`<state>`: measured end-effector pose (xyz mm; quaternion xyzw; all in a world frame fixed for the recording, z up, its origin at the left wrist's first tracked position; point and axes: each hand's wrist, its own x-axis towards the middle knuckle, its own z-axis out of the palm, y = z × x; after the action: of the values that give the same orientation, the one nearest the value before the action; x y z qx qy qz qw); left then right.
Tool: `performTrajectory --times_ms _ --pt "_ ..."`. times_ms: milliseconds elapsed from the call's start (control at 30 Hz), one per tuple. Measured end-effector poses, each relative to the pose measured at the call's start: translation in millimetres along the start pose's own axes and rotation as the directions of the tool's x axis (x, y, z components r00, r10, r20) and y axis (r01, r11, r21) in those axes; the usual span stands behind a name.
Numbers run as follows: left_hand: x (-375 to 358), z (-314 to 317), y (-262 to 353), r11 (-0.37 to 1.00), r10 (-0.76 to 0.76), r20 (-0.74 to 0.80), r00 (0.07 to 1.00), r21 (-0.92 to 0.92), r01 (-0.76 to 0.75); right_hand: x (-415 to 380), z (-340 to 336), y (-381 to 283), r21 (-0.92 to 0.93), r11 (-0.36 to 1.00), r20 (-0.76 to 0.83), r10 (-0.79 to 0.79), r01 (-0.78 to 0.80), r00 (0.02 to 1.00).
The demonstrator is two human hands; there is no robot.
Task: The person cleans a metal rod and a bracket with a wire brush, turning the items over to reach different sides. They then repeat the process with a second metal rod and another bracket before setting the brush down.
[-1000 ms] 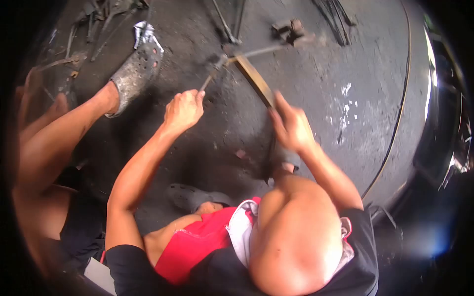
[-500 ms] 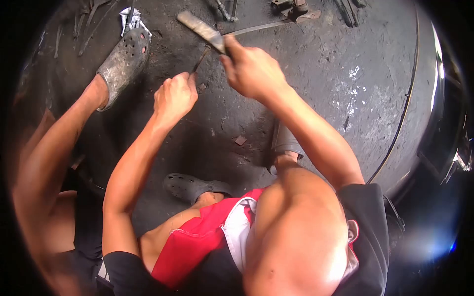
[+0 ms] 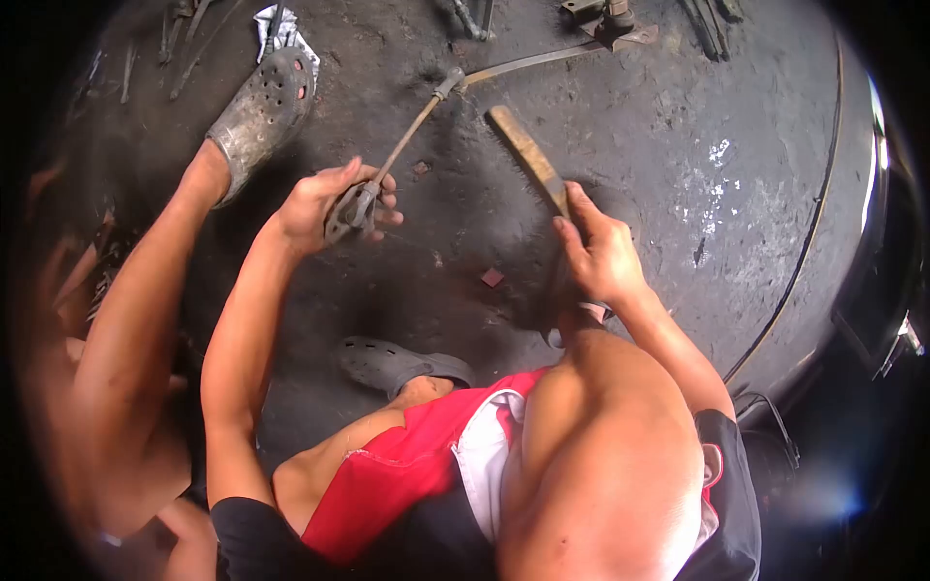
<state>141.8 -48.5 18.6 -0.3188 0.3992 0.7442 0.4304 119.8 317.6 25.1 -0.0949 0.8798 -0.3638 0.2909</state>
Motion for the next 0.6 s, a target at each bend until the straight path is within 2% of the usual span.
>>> performTrajectory --times_ms 100,167,200,233,300,333,367,433,467,500,533,567,600 --pt "-24 1 -10 0.997 0.079 -0.058 0.995 0.0 -0.079 8 11 -15 0.004 0.999 0.022 -0.04 0.04 0.999" --pt "-27 -2 -23 0.984 0.176 -0.196 0.965 0.003 -0.179 20 28 -25 0.041 0.995 0.012 -0.092 0.092 0.996" --pt "-27 4 -28 0.983 0.182 -0.263 0.948 0.023 -0.182 25 35 -36 0.058 0.979 0.05 -0.198 0.195 0.979" --pt "-25 10 -30 0.983 0.182 -0.262 0.948 0.028 -0.181 29 41 -45 0.079 0.951 0.083 -0.304 0.297 0.949" --pt "-22 24 -35 0.985 0.148 -0.425 0.893 -0.015 -0.17 32 51 -58 0.062 0.894 0.196 -0.447 0.444 0.873" --pt "-23 38 -32 0.976 0.149 -0.501 0.853 -0.062 -0.207 36 58 -42 0.005 0.875 0.072 -0.484 0.485 0.872" --pt "-27 49 -27 0.979 0.147 -0.493 0.857 -0.048 -0.196 49 60 -18 -0.059 0.886 -0.012 -0.461 0.46 0.887" --pt "-29 68 -12 0.973 0.118 -0.55 0.827 -0.102 -0.207 66 53 -14 -0.102 0.961 -0.053 -0.264 0.258 0.963" --pt "-26 71 -4 0.971 0.129 -0.544 0.829 -0.101 -0.218 56 54 -30 -0.029 0.962 -0.033 -0.273 0.272 0.961" --pt "-26 71 1 0.973 0.177 -0.581 0.794 -0.02 -0.232 41 55 -47 0.056 0.961 -0.008 -0.272 0.272 0.962" --pt "-28 71 1 0.973 0.215 -0.615 0.759 0.063 -0.224 35 49 -52 0.054 0.939 0.116 -0.343 0.338 0.932" --pt "-30 72 -1 0.974 0.213 -0.613 0.76 0.069 -0.217 35 50 -46 0.059 0.941 0.111 -0.338 0.333 0.935" --pt "-31 72 -1 0.975 0.212 -0.576 0.789 0.074 -0.208 44 49 -33 0.048 0.922 0.02 -0.385 0.384 0.923"
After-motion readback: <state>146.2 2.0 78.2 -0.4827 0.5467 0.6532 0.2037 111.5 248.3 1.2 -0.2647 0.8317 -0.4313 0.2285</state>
